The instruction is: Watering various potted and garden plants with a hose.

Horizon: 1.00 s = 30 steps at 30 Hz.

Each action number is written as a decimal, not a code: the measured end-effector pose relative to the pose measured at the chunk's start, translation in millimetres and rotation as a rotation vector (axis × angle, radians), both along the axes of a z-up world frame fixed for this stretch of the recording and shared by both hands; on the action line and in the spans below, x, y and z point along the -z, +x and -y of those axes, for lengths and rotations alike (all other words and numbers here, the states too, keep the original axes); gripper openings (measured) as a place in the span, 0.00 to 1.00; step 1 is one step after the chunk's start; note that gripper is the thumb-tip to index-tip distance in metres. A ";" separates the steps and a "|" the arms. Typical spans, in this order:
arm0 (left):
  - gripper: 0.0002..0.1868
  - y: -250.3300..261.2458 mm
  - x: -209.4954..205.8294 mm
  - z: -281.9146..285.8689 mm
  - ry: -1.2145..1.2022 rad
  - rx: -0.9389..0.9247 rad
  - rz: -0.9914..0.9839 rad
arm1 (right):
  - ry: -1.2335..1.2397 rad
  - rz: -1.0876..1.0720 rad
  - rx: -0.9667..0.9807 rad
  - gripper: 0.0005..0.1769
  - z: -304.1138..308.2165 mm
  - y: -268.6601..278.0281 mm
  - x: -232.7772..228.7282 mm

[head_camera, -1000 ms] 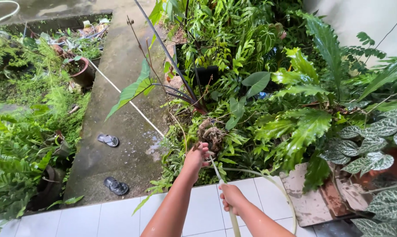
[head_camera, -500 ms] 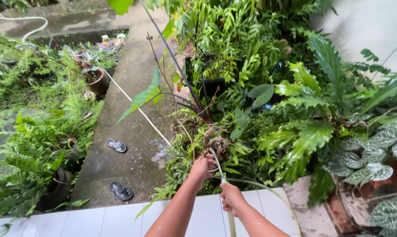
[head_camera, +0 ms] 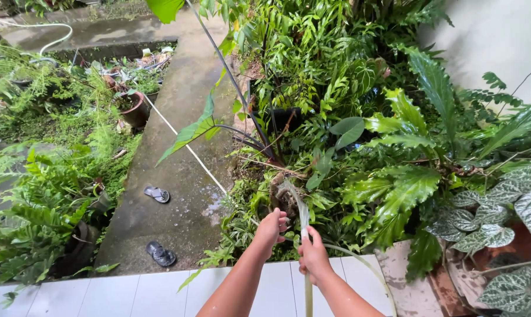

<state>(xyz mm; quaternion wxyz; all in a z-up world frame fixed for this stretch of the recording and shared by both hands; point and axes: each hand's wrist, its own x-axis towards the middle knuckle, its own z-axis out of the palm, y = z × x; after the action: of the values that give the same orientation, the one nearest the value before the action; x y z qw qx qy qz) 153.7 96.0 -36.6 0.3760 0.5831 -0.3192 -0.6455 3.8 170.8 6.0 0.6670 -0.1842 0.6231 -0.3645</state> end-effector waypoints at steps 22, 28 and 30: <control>0.26 -117.8 -16.6 39.4 -0.066 0.343 -0.180 | -0.475 -0.051 0.508 0.14 50.4 -202.3 -105.5; 0.27 -176.0 -78.4 72.9 -0.074 0.265 -0.162 | -0.429 -0.009 0.464 0.14 70.4 -253.1 -128.1; 0.27 -195.1 -100.9 91.4 -0.203 0.273 -0.204 | -0.466 0.011 0.418 0.13 84.1 -260.5 -136.1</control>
<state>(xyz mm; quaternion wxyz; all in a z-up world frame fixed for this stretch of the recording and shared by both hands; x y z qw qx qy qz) -41.4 4.5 64.3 0.3724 0.4252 -0.4191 -0.7105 -256.8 86.8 142.1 0.5208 -0.1981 0.5434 -0.6279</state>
